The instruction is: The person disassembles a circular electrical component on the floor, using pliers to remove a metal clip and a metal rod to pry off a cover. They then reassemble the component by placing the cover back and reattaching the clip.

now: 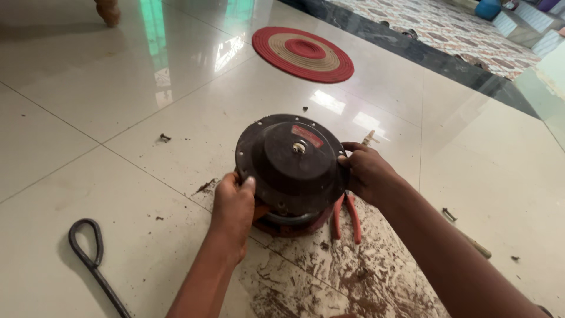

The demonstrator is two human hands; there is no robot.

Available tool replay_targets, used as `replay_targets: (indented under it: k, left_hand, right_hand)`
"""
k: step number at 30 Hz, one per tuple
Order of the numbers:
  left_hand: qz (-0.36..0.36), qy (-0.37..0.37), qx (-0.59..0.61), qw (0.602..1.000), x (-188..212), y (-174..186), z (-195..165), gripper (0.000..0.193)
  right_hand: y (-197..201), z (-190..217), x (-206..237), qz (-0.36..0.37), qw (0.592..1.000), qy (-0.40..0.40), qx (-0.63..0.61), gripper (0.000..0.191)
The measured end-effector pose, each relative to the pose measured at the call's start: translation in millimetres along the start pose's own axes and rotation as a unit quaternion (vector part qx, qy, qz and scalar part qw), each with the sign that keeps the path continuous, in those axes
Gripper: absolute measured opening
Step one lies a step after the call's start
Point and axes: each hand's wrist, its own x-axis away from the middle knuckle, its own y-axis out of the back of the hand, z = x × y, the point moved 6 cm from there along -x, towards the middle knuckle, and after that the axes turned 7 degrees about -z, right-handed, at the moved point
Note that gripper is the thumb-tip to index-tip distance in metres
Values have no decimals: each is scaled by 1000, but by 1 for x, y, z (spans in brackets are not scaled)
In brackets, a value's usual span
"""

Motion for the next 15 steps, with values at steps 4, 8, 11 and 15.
replay_targets:
  k: [4, 8, 11, 15]
  left_hand:
    - [9, 4, -10, 1000, 1, -2, 3, 37]
    - [11, 6, 15, 1000, -5, -3, 7, 36]
    - [3, 14, 11, 1000, -7, -4, 14, 34]
    - [8, -11, 42, 999, -7, -4, 16, 31]
  right_hand:
    - [-3, 2, 2, 25, 999, 10, -31, 51]
    - [6, -1, -7, 11, 999, -2, 41, 48]
    - [10, 4, -9, 42, 999, 3, 24, 51]
    - [17, 4, 2, 45, 999, -11, 26, 51]
